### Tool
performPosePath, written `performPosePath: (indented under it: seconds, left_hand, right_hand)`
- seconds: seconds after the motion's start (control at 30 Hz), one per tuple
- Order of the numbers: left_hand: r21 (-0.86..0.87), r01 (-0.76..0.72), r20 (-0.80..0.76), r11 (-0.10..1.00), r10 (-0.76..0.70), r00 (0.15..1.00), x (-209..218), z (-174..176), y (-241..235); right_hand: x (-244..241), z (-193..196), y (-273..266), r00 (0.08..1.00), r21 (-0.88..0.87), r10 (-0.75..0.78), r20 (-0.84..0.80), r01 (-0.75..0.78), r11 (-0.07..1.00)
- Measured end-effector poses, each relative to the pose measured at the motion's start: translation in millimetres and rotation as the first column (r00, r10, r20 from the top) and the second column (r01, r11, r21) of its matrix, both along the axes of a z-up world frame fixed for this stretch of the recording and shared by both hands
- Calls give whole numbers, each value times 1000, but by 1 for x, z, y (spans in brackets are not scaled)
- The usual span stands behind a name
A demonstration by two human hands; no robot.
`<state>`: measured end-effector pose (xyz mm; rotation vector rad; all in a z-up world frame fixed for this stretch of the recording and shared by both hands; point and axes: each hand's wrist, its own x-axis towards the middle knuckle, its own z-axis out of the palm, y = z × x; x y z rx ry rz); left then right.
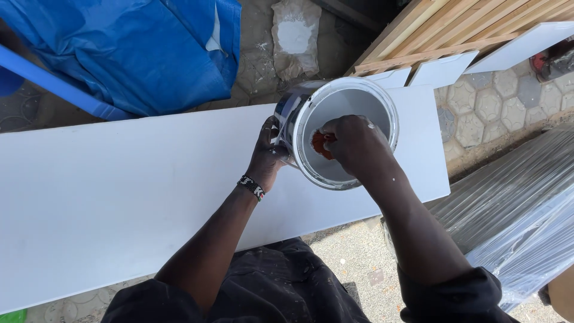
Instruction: The person holds a paint bucket in their left hand and uses a sponge in their right hand to apply white paint onto a long, flat wooden board. They repeatedly dip the sponge into the bucket and spread the paint along the surface of the board in a continuous motion.
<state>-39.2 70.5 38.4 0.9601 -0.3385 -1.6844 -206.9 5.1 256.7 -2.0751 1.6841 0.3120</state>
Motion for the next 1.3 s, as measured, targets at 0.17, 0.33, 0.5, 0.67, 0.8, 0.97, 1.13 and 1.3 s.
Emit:
performPosePath:
  seconds: [0.17,0.33,0.5,0.67,0.8,0.97,1.13,1.3]
  left_hand:
    - [-1,17,12,1000,-17,1000,-5,2,15]
    - [-15,15,-3,1000,-15,1000,-9,-10,20]
    - [-14,25,23,1000,-24,999,-8,-4,27]
    - [-27,23,23,999,-22,999,-7,-9,28]
    - [-26,11,47,1000,-9,999,-6,-15,28]
    - [-31,19,141,999,-15,990,-2,-13,21]
    - [-36,12,173,999,-5,985,-4,-19,17]
    - [-6,31,212,1000,-29,977,-4,-16,18]
  right_hand:
    - [-5,-18,10,998,29,25,-50,-23,999]
    - [-5,-17,14,1000,65,-16,-20,17,998]
    - [-14,-35,11,998,123,-16,54,9,992]
    - [-46,-18,15,784,416,-463,413,290,862]
    - [-62,7,30,385,684,-772,506,367,631]
    - [-80,-29,39,258,770,-827,500,306,561]
    - [-89,-51,26,312,828,-860,403,275,488]
    - [-82,-52,7,365,857,-861,354,243,455]
